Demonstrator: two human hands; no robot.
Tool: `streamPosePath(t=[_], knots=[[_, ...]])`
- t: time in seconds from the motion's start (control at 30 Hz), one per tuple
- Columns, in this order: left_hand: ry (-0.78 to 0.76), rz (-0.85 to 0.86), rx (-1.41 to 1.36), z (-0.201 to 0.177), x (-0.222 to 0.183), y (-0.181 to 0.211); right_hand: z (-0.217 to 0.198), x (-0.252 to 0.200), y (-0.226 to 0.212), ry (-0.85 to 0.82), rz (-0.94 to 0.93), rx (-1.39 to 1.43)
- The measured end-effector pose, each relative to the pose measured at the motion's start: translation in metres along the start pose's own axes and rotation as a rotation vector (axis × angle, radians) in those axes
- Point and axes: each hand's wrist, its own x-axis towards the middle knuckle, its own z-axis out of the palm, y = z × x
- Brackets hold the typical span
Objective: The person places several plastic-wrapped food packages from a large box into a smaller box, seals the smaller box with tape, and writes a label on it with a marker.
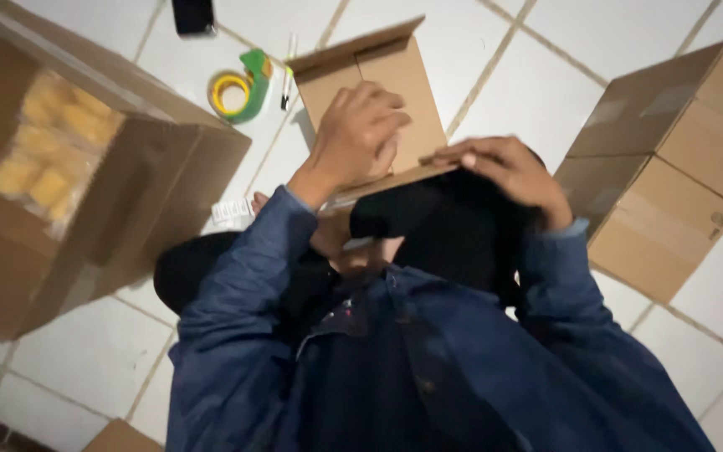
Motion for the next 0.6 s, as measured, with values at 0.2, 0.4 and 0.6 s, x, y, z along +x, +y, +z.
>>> streamPosePath(t=[0.2, 0.4, 0.6], knots=[[-0.255, 0.017, 0.219, -0.024, 0.002, 0.003, -0.017, 0.047, -0.035, -0.192, 0.007, -0.337], [-0.576, -0.220, 0.494, -0.055, -0.016, -0.013, 0.011, 0.093, -0.033, -0.290, -0.384, -0.732], [-0.399, -0.565, 0.132, -0.070, -0.062, -0.048, 0.029, 0.107, -0.026, -0.370, -0.366, -1.121]])
